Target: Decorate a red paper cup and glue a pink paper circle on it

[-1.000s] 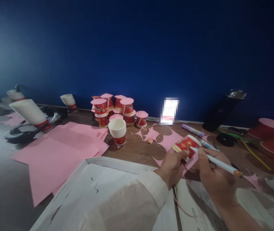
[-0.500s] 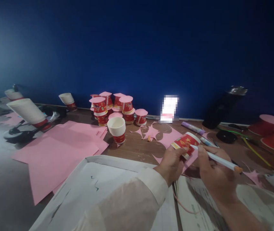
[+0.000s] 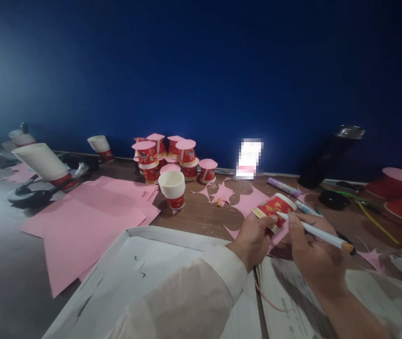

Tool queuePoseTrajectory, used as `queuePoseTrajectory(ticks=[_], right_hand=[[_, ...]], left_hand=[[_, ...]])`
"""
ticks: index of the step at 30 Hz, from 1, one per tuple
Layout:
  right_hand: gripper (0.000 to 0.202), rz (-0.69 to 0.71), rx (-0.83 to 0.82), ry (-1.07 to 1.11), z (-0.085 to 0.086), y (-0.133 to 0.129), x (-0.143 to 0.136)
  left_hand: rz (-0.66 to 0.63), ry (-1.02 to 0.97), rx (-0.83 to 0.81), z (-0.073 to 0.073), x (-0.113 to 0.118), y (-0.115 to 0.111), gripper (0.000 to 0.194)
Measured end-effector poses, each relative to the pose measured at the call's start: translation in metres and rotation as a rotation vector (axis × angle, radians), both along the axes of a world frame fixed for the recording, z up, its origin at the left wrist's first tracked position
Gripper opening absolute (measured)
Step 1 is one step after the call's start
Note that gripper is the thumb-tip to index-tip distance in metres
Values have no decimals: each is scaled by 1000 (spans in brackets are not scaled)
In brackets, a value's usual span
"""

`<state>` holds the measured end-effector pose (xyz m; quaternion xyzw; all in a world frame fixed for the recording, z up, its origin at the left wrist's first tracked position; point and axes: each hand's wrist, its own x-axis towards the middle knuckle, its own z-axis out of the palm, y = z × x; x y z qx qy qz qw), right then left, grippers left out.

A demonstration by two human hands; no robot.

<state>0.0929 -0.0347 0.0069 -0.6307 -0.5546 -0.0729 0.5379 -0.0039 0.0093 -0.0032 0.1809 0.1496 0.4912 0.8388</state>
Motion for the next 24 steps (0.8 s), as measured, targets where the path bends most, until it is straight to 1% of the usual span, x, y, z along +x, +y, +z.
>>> queuePoseTrajectory(ticks=[6,9,16,20,24], right_hand=[[26,11,50,-17,-1,2,0],[26,-8,67,-43,-2,3,1],[27,-17,47,-64,-1,3,4],[25,-37,82,-84,-1,3,4],[27,-67,35,-59,0,2,3]], left_hand=[[4,6,-47,-3,2,1,40],[4,17,-53,-3,2,1,40],[10,36,-56,1,1,0,38],[9,37,-64,3,0,-1,36],[-5,41,-62,3,0,0,35]])
